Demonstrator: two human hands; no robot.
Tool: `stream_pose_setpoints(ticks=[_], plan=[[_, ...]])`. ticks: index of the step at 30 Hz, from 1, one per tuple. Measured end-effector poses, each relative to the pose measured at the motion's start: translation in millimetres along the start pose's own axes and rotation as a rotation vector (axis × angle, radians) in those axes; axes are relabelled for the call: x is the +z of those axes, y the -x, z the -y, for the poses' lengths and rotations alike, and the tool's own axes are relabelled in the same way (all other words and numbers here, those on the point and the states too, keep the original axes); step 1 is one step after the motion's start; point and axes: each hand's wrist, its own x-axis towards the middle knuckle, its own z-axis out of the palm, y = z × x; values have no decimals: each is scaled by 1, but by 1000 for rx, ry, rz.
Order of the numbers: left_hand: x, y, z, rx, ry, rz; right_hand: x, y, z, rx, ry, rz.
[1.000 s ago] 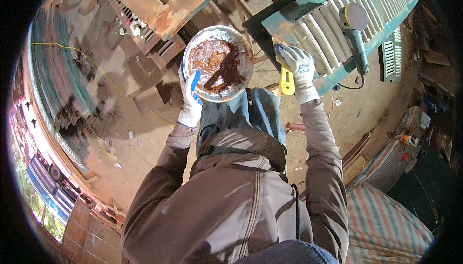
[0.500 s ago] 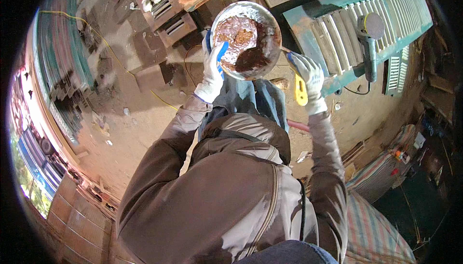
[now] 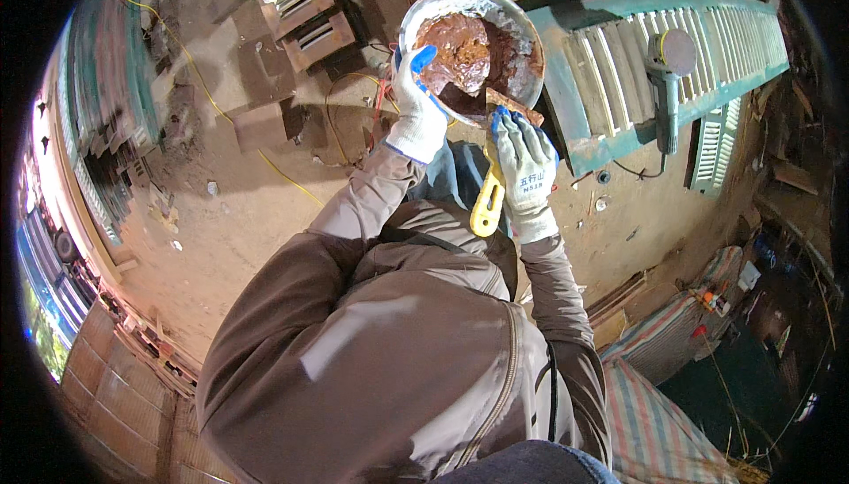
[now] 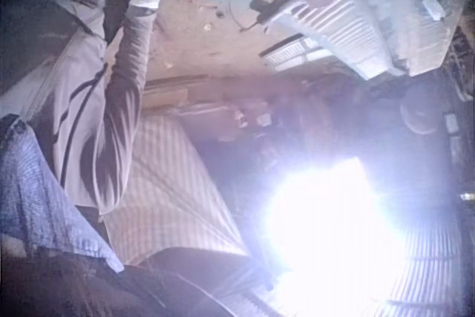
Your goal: The person applies a white substance to the slats of a green wooden shutter using a bottle, then smooths it with a gloved hand. They use an electric sander to sand the shutter surface and later apply a brown paste with a brush from a container. The shutter remains on a workbench throughout.
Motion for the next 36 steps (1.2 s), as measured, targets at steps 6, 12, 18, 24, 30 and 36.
stream_pose_setpoints(ticks=[6, 12, 18, 24, 30, 36], plan=[[-5, -17, 24, 106, 32, 82, -22, 46, 6, 38, -4, 71], [61, 27, -21, -47, 120, 146, -40, 88, 5, -34, -15, 184], [70, 38, -14, 76, 16, 194, -85, 64, -33, 1057, -1210, -632], [88, 63, 18, 9, -8, 232, -68, 36, -86, 1128, -1675, -584], [97, 75, 23, 91, -14, 339, -44, 55, -94, 1195, -1838, -463], [104, 62, 11, -82, 127, 256, -67, 95, -81, 1325, -1485, -263]])
